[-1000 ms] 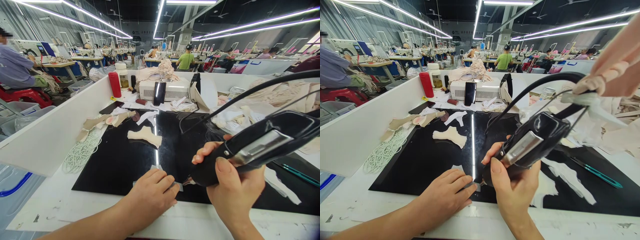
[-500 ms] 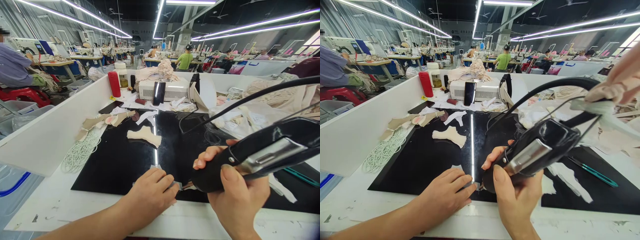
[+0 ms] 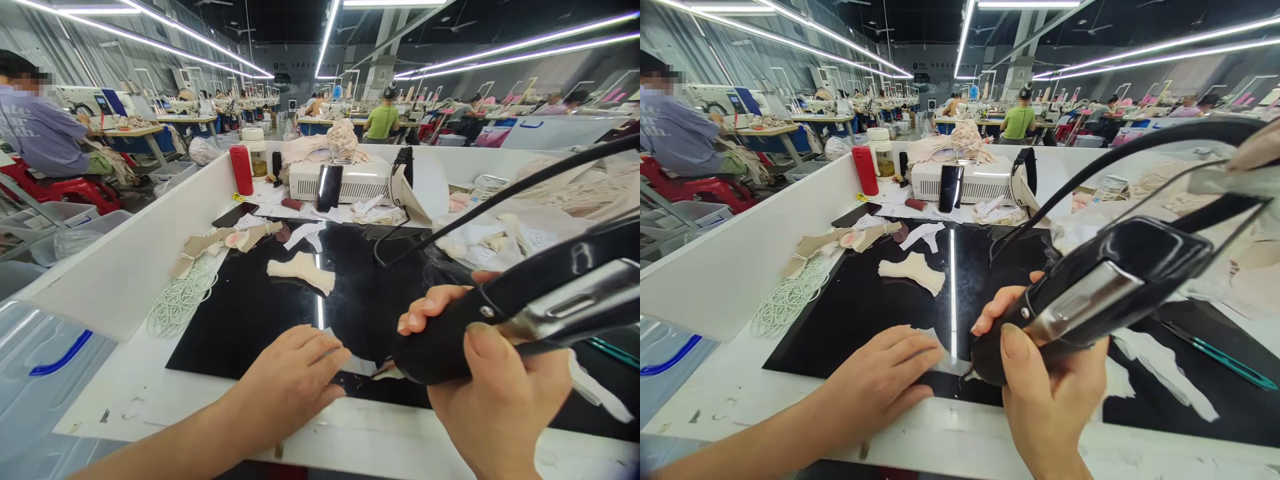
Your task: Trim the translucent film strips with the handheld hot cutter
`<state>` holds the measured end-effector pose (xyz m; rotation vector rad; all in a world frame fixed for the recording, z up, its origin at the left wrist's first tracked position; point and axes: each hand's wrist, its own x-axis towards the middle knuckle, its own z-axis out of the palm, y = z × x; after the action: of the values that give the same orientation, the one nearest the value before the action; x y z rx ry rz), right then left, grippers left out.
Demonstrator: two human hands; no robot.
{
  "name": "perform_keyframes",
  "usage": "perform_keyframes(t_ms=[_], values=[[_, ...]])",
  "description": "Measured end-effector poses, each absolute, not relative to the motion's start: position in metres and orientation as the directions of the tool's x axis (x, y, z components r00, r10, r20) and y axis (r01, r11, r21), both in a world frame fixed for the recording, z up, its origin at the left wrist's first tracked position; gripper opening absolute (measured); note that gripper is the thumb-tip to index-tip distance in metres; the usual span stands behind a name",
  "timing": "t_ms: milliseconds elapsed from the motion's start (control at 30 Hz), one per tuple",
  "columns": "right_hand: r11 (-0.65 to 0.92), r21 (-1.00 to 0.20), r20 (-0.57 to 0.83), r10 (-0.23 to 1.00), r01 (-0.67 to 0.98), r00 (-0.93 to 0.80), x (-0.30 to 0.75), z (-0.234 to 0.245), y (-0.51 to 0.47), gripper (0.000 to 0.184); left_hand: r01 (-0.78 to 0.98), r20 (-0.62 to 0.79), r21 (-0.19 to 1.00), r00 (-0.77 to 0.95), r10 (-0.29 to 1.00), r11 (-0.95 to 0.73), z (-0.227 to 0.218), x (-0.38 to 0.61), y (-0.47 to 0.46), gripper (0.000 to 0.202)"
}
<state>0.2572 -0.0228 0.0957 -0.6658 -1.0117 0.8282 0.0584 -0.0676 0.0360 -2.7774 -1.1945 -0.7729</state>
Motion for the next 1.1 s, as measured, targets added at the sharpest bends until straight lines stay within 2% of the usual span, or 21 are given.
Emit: perform_keyframes(t_ms=[133, 233, 467, 633, 800, 967, 1100], values=[[0.484, -0.816, 0.428, 0.874, -0.316, 0.232, 0.24, 0.093, -0.025, 0.046, 0.788, 0.363, 0.283, 0.439, 0.822, -0.546, 0.039, 0.026, -0.083, 0.042], [0.459, -0.818, 0.413, 0.888, -0.347, 0.201, 0.224, 0.091, -0.025, 0.049, 0.812, 0.326, 0.35, 0.362, 0.873, -0.467, 0.032, 0.014, -0.094, 0.043], [0.451, -0.817, 0.421, 0.892, -0.359, 0.163, 0.199, 0.088, -0.023, 0.048, 0.773, 0.392, 0.466, 0.257, 0.883, -0.431, 0.019, 0.021, -0.098, 0.02], [0.469, -0.814, 0.441, 0.883, -0.343, 0.161, 0.186, 0.083, -0.023, 0.045, 0.76, 0.406, 0.487, 0.24, 0.882, -0.431, 0.017, 0.017, -0.095, 0.016], [0.473, -0.803, 0.446, 0.881, -0.362, 0.161, 0.178, 0.081, -0.024, 0.048, 0.777, 0.409, 0.475, 0.221, 0.885, -0.414, 0.016, 0.013, -0.094, 0.031], [0.479, -0.798, 0.453, 0.877, -0.366, 0.16, 0.176, 0.08, -0.024, 0.049, 0.78, 0.414, 0.467, 0.222, 0.883, -0.416, 0.018, 0.017, -0.095, 0.011], [0.488, -0.788, 0.471, 0.871, -0.377, 0.143, 0.175, 0.078, -0.024, 0.048, 0.765, 0.424, 0.483, 0.221, 0.878, -0.425, 0.019, 0.018, -0.095, 0.012]])
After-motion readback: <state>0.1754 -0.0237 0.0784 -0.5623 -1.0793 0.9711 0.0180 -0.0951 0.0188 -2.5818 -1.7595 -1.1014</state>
